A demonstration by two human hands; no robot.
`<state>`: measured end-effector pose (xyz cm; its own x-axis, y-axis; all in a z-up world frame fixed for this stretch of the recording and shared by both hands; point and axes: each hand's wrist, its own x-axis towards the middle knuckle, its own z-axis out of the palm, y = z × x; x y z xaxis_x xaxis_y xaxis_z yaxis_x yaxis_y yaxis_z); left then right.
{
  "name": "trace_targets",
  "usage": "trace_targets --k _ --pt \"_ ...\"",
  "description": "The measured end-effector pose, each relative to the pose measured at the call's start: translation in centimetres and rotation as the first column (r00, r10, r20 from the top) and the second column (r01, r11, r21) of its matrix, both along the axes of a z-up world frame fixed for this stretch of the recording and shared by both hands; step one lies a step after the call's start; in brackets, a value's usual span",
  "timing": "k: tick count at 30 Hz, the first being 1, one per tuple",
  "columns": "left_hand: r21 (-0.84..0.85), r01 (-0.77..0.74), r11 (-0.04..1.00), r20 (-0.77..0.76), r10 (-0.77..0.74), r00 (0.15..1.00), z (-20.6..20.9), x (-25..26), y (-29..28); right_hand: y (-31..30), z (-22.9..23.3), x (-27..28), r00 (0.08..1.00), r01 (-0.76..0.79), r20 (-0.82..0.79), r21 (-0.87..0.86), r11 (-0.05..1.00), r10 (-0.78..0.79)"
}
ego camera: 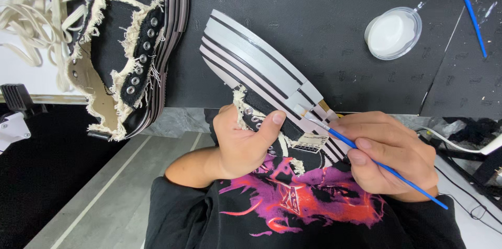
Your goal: The person paints the white rubber sole of a distressed black high-top sneaker with white paint using a small blue brush. They hold the shoe in their left hand and carefully apply paint to the side and bottom edges of the sole, occasionally dipping the brush into a small container of white paint.
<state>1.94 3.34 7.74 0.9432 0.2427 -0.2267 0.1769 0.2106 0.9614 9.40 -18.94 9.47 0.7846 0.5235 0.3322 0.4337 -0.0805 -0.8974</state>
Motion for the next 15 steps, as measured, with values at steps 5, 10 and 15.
trace_targets --k 5,10,15 --pt "-0.012 0.004 1.0 0.013 -0.004 1.0 -0.06 -0.09 0.03 0.32 0.36 0.04 1.0 0.014 0.018 -0.032 0.999 -0.013" --pt "0.019 0.014 1.0 0.031 -0.015 0.999 -0.17 -0.08 0.1 0.41 0.35 0.15 1.0 0.014 0.028 -0.029 0.999 -0.013" --pt "0.018 0.008 1.0 0.014 -0.008 1.0 -0.15 -0.13 0.05 0.58 0.52 0.19 0.999 0.013 0.035 -0.04 0.999 -0.012"
